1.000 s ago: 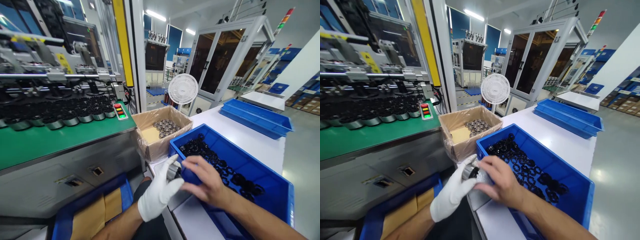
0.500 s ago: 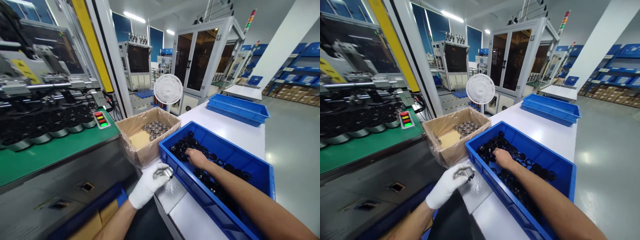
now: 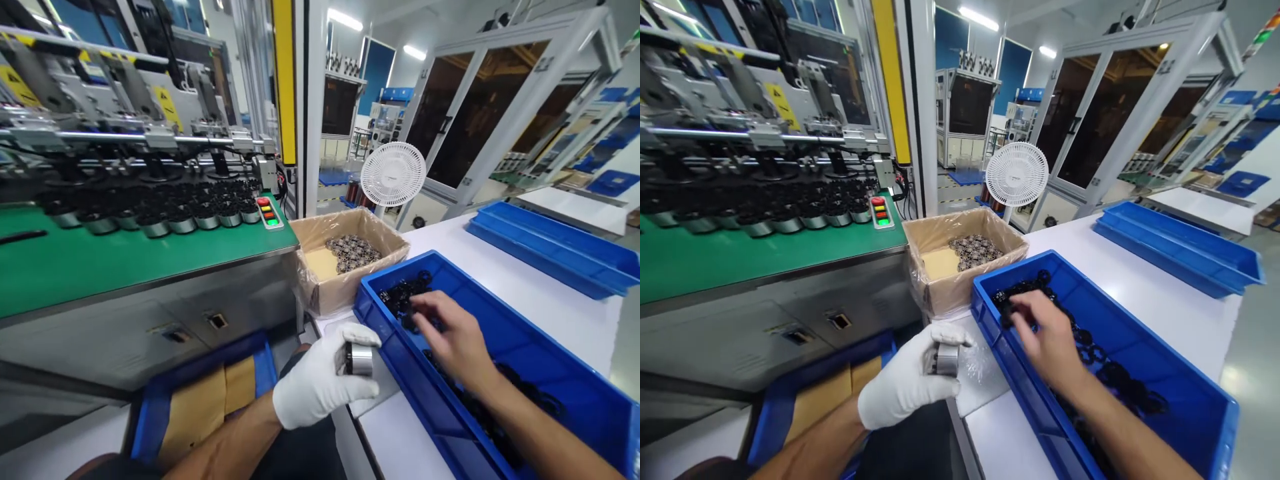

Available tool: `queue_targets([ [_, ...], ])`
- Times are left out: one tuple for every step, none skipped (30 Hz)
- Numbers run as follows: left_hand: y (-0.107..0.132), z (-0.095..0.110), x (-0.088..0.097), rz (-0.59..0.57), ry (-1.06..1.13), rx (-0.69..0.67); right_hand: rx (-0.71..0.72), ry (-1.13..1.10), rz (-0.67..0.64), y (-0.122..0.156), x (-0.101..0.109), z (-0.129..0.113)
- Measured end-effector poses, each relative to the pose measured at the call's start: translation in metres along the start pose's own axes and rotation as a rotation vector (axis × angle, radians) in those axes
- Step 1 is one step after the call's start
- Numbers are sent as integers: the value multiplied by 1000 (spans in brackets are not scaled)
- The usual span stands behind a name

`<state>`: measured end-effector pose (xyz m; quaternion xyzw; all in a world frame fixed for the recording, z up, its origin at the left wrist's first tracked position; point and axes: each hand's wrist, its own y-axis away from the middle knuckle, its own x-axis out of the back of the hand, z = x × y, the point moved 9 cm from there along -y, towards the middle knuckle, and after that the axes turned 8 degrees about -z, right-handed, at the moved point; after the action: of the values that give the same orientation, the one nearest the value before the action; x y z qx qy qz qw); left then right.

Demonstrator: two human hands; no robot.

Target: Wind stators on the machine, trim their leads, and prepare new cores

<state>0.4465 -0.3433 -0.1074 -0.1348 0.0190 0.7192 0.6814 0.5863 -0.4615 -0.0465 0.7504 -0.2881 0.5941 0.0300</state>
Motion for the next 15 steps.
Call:
queue_targets([
  [0, 4, -5, -40, -14, -32, 125, -123, 101, 10, 11, -26],
  [0, 4, -10, -78, -7, -35, 222, -219, 159, 19, 16, -48],
  [0, 0, -16, -109, 15, -7, 298, -294, 191, 28, 19, -65],
  [0, -6, -21, -127, 44, 38, 342, -332, 189, 33, 17, -77],
  [-1, -12, -26, -131, 68, 81, 361, -350, 182, 36, 13, -85],
  [-2, -17, -28, -116, 81, 111, 369, -358, 176, 38, 10, -89],
  [-3, -21, -30, -88, 82, 120, 372, -358, 178, 40, 8, -90],
  [-4, -22, -30, -52, 75, 111, 375, -355, 186, 40, 7, -89],
  [-5, -23, -29, -15, 67, 93, 378, -352, 191, 40, 7, -87],
  [-5, -23, -27, 15, 61, 75, 383, -350, 193, 40, 7, -86],
  [-6, -23, -25, 36, 52, 61, 396, -348, 184, 40, 7, -85],
  [-6, -22, -23, 46, 40, 51, 416, -348, 163, 41, 6, -85],
  [-6, -20, -21, 52, 24, 46, 440, -345, 136, 41, 6, -86],
  [-5, -18, -19, 55, 7, 47, 468, -335, 108, 42, 4, -88],
  [-5, -16, -17, 59, -3, 49, 495, -315, 93, 44, 4, -90],
])
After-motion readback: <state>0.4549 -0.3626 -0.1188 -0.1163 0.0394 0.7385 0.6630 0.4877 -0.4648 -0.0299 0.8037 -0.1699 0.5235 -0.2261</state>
